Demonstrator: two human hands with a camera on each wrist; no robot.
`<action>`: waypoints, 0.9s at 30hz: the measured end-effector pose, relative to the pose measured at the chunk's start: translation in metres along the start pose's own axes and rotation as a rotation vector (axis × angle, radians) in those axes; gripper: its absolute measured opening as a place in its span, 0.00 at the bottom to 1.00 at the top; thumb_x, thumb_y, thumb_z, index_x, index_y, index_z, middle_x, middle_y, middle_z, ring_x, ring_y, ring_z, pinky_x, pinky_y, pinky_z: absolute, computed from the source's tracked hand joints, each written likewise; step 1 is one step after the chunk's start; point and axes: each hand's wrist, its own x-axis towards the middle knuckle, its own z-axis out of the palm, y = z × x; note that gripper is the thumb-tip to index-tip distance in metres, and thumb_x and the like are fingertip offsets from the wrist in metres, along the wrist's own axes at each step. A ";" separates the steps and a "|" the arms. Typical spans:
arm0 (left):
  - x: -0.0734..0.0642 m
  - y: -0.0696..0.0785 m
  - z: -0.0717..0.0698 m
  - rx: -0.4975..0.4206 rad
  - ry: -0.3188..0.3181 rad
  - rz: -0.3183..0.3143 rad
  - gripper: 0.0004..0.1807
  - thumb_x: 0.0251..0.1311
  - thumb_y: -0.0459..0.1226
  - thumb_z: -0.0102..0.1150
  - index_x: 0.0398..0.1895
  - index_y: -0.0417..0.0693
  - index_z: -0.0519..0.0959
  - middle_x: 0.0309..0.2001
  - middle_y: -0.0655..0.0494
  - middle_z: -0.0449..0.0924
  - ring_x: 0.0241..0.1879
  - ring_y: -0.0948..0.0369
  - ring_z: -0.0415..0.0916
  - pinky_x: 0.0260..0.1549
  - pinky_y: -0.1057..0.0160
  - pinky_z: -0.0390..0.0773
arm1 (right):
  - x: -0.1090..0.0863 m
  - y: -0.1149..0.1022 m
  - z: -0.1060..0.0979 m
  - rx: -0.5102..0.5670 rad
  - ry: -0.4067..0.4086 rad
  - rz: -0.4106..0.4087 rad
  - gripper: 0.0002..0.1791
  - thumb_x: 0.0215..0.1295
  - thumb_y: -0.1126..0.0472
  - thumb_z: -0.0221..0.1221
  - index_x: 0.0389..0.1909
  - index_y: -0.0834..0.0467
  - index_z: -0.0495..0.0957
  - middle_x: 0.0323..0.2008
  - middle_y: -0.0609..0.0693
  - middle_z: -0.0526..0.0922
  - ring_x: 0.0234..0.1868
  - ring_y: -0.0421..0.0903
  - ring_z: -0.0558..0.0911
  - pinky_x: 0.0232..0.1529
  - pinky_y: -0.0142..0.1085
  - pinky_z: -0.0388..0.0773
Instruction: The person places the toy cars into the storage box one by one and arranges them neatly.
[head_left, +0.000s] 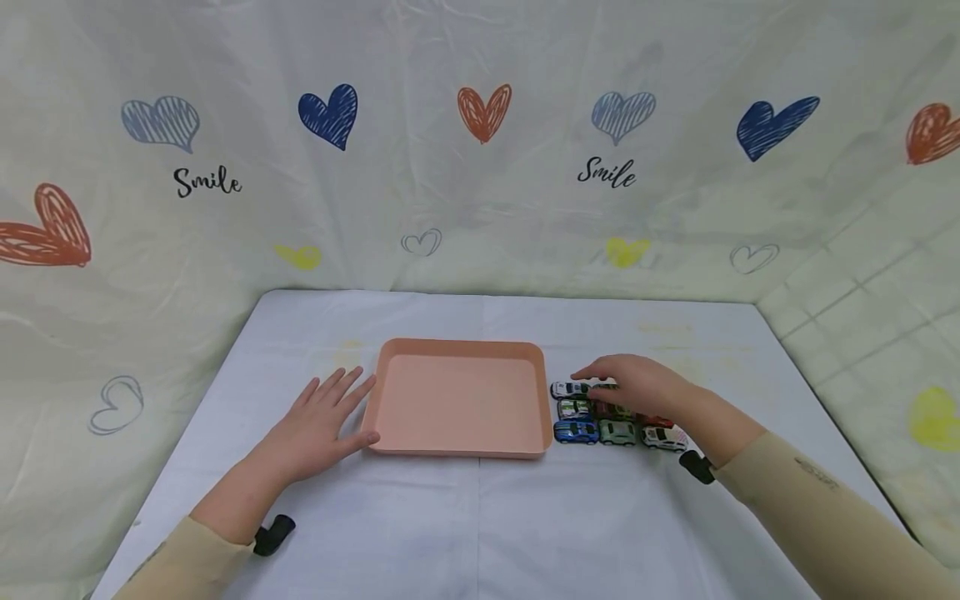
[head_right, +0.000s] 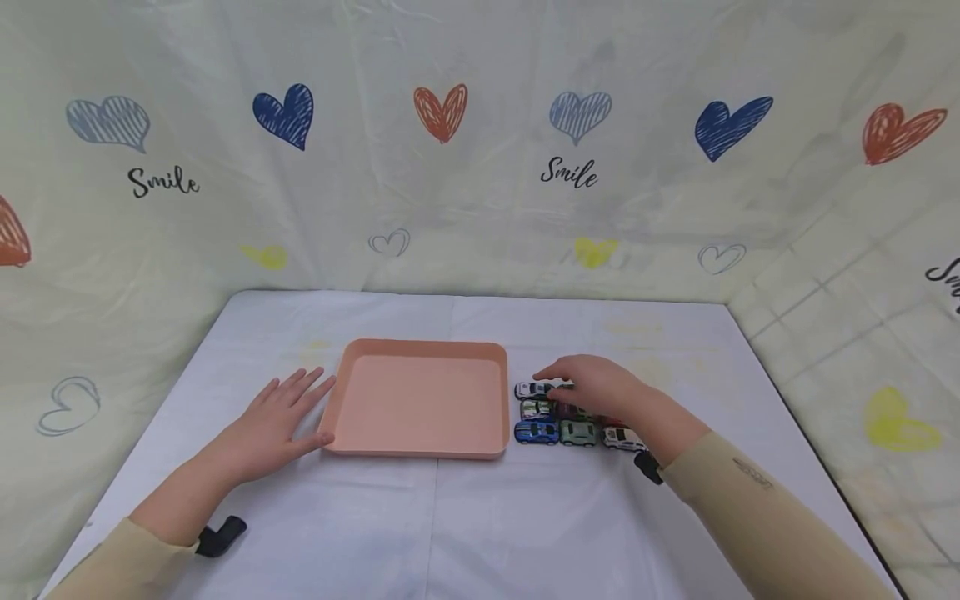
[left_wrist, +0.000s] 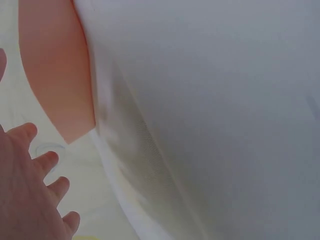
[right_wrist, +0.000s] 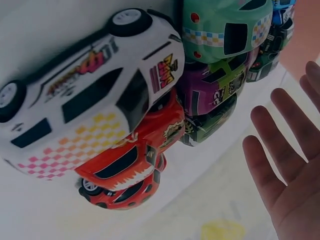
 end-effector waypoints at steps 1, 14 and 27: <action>0.000 0.000 0.001 0.002 -0.002 0.001 0.49 0.62 0.71 0.44 0.80 0.56 0.50 0.79 0.49 0.46 0.77 0.45 0.40 0.73 0.39 0.38 | 0.002 0.001 0.000 -0.003 -0.015 0.002 0.21 0.70 0.54 0.61 0.62 0.50 0.79 0.58 0.50 0.81 0.60 0.55 0.78 0.59 0.54 0.75; 0.001 -0.002 0.004 0.001 -0.022 -0.003 0.52 0.60 0.75 0.38 0.80 0.56 0.51 0.79 0.49 0.47 0.77 0.45 0.41 0.73 0.40 0.39 | 0.021 0.002 -0.003 -0.009 -0.140 0.016 0.20 0.70 0.55 0.61 0.62 0.48 0.79 0.59 0.52 0.80 0.60 0.55 0.78 0.57 0.54 0.76; 0.001 -0.001 0.003 0.007 -0.048 -0.017 0.53 0.58 0.75 0.42 0.80 0.55 0.52 0.78 0.48 0.48 0.77 0.44 0.42 0.72 0.38 0.40 | 0.035 0.003 0.002 0.013 -0.191 0.048 0.19 0.70 0.58 0.61 0.60 0.45 0.80 0.58 0.49 0.80 0.58 0.54 0.79 0.57 0.53 0.76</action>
